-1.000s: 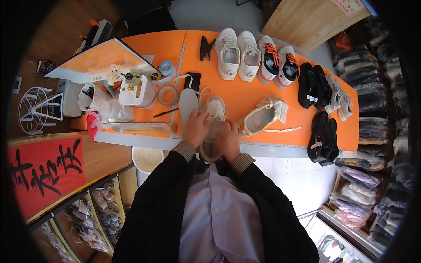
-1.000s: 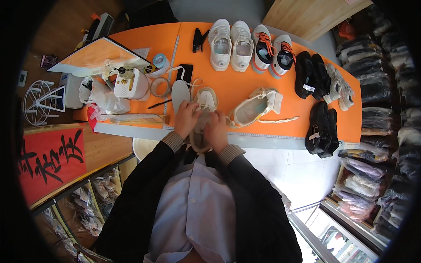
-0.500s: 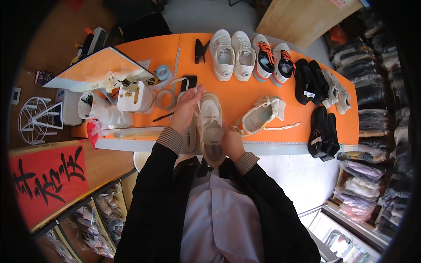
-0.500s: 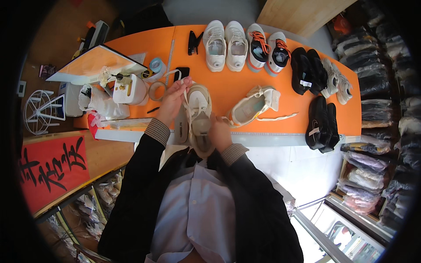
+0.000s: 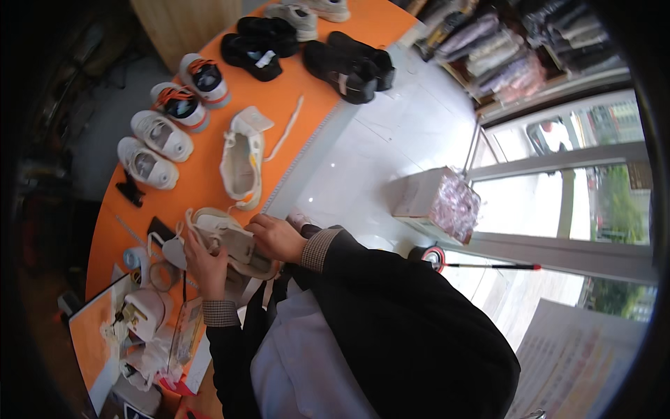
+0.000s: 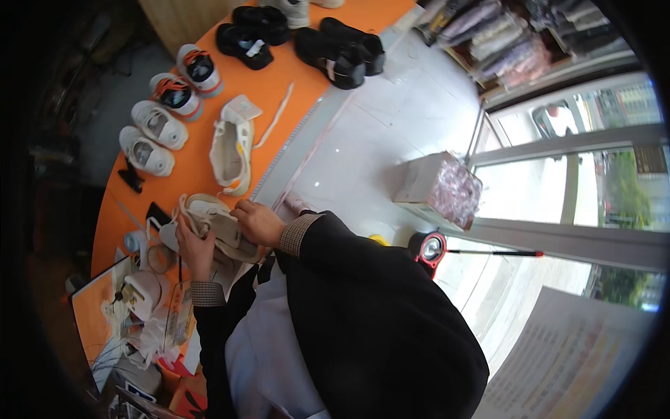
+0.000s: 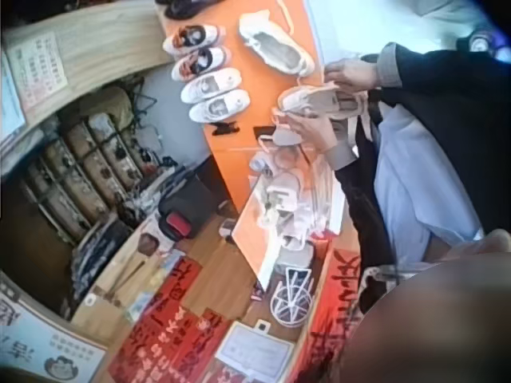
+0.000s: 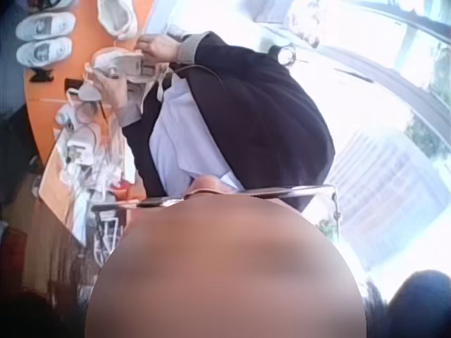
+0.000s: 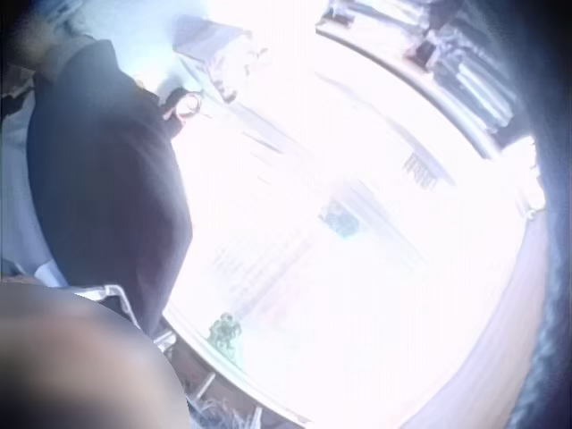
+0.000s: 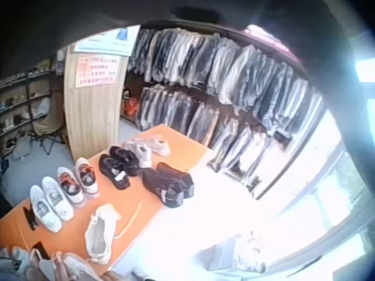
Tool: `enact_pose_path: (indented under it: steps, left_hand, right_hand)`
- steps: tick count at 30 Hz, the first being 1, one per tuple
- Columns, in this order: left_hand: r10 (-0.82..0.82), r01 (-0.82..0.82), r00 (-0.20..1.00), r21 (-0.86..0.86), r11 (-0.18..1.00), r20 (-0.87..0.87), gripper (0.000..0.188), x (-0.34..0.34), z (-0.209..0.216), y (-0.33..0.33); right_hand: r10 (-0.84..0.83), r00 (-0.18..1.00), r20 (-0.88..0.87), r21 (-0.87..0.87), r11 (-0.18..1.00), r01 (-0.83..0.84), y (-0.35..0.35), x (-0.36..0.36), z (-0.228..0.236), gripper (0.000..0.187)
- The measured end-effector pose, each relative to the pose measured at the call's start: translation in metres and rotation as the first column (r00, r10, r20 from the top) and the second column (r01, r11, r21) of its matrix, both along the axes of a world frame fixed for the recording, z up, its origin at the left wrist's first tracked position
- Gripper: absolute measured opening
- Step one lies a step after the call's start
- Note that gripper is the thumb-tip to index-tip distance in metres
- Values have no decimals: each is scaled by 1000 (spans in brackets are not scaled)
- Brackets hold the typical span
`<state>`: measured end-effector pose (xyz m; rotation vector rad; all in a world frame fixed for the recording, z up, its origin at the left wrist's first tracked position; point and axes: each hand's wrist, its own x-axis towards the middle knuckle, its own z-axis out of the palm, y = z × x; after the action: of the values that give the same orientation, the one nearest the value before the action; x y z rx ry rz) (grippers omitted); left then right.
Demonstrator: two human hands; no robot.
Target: The person laces a white sneaker on an orange workbench. They thread the laces through the eyelets, pull them tight, and tie a knot. The person briefly walks to a nearby box to retrieve a plastic bag before returning to finish the shoe.
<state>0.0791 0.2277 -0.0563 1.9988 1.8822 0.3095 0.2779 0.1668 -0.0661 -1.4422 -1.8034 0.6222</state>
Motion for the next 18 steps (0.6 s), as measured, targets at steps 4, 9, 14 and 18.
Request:
enact_pose_path:
  steps: [4,9,14,18]
  left_hand:
    - [-21,0,998,-303,953,-67,70,14,-3,-16]
    - [-45,48,999,-107,993,22,44,-2,-50,3]
    - [86,-77,991,89,993,-101,44,-1,-50,9]
    - [55,-15,995,409,913,-86,36,87,3,-44]
  right_hand:
    - [-199,979,42,-5,980,199,-53,44,-7,25]
    - [-481,870,109,-97,866,491,-117,129,-32,26]
    - [-781,613,119,-415,522,745,-188,246,-92,27]
    - [-953,253,166,-476,147,867,-276,355,-205,27]
